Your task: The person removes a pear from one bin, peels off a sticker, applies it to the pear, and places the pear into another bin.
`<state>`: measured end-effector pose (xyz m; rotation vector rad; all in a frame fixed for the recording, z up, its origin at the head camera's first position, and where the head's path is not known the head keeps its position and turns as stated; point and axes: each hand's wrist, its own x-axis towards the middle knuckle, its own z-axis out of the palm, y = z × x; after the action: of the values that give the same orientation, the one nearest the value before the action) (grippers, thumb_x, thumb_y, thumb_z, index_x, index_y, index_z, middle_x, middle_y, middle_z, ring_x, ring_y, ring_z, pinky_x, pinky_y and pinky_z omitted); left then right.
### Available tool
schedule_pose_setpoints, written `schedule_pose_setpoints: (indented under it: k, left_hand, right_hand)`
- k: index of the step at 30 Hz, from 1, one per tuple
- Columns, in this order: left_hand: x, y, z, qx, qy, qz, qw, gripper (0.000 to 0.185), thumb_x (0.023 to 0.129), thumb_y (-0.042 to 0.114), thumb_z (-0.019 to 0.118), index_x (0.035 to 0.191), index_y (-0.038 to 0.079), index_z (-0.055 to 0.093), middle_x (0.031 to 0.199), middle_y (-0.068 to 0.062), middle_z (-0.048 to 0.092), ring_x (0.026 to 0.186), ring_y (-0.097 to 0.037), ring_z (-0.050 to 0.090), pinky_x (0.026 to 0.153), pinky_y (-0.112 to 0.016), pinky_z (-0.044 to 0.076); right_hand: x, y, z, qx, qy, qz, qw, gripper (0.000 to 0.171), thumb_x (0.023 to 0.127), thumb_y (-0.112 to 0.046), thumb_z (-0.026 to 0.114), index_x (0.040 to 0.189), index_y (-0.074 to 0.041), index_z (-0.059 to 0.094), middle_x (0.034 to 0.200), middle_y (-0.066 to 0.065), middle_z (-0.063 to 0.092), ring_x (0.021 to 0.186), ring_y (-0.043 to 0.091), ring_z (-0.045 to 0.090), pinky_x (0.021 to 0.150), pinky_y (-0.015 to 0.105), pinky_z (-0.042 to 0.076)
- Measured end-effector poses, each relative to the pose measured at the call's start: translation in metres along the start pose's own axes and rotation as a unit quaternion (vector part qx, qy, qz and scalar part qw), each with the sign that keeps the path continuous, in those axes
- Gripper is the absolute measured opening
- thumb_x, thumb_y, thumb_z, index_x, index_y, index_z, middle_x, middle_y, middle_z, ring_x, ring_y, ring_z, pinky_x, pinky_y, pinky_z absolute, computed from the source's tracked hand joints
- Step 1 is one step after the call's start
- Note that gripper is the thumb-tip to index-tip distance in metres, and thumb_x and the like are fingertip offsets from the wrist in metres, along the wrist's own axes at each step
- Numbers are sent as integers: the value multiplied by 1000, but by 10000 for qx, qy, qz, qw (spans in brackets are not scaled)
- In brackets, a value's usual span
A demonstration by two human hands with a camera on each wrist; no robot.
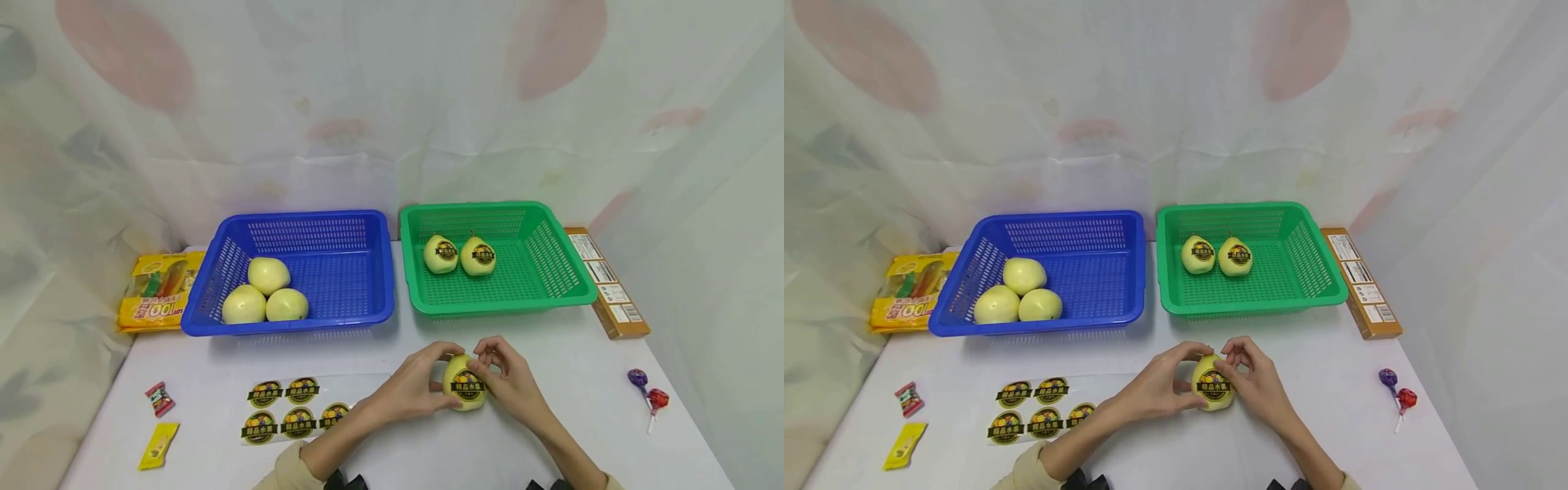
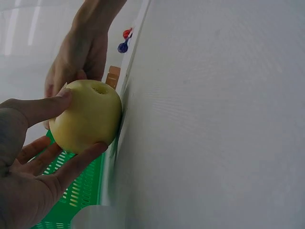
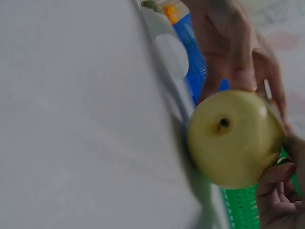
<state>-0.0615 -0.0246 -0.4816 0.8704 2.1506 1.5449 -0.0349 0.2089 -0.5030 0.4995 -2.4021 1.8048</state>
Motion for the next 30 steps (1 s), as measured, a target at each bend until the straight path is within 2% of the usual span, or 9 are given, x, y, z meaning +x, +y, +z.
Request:
schedule_pose_setpoints:
  k: [3, 6, 9, 13, 16, 19, 23, 26, 30]
  left_hand:
    - [0, 0, 1, 56, -11, 9, 10000, 77, 84, 4, 93, 151, 8, 53, 151, -14, 62, 143, -30, 62, 90, -14, 65]
    - [0, 0, 1, 13, -18, -40, 10000, 77, 85, 5, 92, 151, 8, 53, 151, -14, 62, 142, -31, 62, 90, -15, 65]
    - [-1, 0, 0, -57, -21, -79, 9999, 76, 86, 5, 91, 151, 8, 53, 153, -14, 61, 143, -32, 62, 89, -16, 66]
    - [-1, -1, -2, -195, -22, -122, 9997, 75, 87, 4, 91, 151, 8, 53, 154, -14, 59, 144, -34, 61, 90, -16, 66]
    - [-1, -2, -2, -342, -7, -186, 9992, 74, 86, 1, 90, 150, 7, 53, 154, -15, 59, 145, -36, 60, 90, -17, 66]
    - [0, -2, -2, -443, 17, -230, 9988, 75, 85, 0, 90, 150, 7, 53, 155, -14, 59, 145, -36, 60, 90, -18, 67]
    - [0, -2, -3, -464, 19, -216, 9987, 77, 84, 1, 92, 150, 9, 53, 155, -12, 59, 145, -35, 60, 89, -18, 67]
    - [0, -2, -3, -457, 24, -186, 9988, 77, 84, 2, 92, 150, 10, 54, 155, -11, 60, 144, -34, 61, 89, -18, 67]
    - [0, -2, -3, -413, 34, -134, 9991, 76, 85, 3, 92, 149, 12, 53, 154, -10, 61, 143, -34, 62, 89, -18, 67]
  right_hand:
    - [0, 5, 5, -284, 342, 31, 9990, 10, 106, 6, 63, 114, 2, 61, 100, 9, 63, 80, -2, 61, 68, 18, 54]
    - [-2, 6, 8, -463, 417, 235, 9978, 10, 109, -1, 60, 119, -3, 61, 98, 4, 64, 77, -1, 57, 67, 18, 51]
    - [-3, 6, 8, -616, 162, 129, 9979, 27, 102, -7, 74, 125, -6, 59, 97, 1, 59, 74, 4, 49, 60, 20, 44]
    - [-3, 8, 6, -413, -158, -329, 9985, 47, 90, -2, 86, 127, -5, 58, 96, 3, 53, 77, 9, 46, 54, 24, 41]
    - [-3, 12, 6, -231, -52, -634, 9977, 36, 94, 10, 77, 123, -3, 60, 94, 5, 55, 82, 3, 52, 52, 21, 45]
    - [-2, 14, 8, -475, 208, -885, 9947, 28, 98, 17, 66, 119, -2, 63, 96, 8, 63, 91, -4, 60, 55, 17, 54]
    - [-1, 9, 9, -944, 328, -745, 9922, 24, 104, 12, 60, 120, -6, 64, 102, 7, 69, 97, -5, 63, 61, 18, 59]
    - [1, 2, 7, -1230, 61, -487, 9912, 27, 101, -3, 74, 124, -10, 62, 94, 2, 62, 85, -4, 55, 59, 17, 52]
    - [5, -3, 7, -1460, -316, -223, 9885, 49, 86, -19, 93, 123, -13, 60, 85, -5, 52, 75, 0, 46, 58, 18, 44]
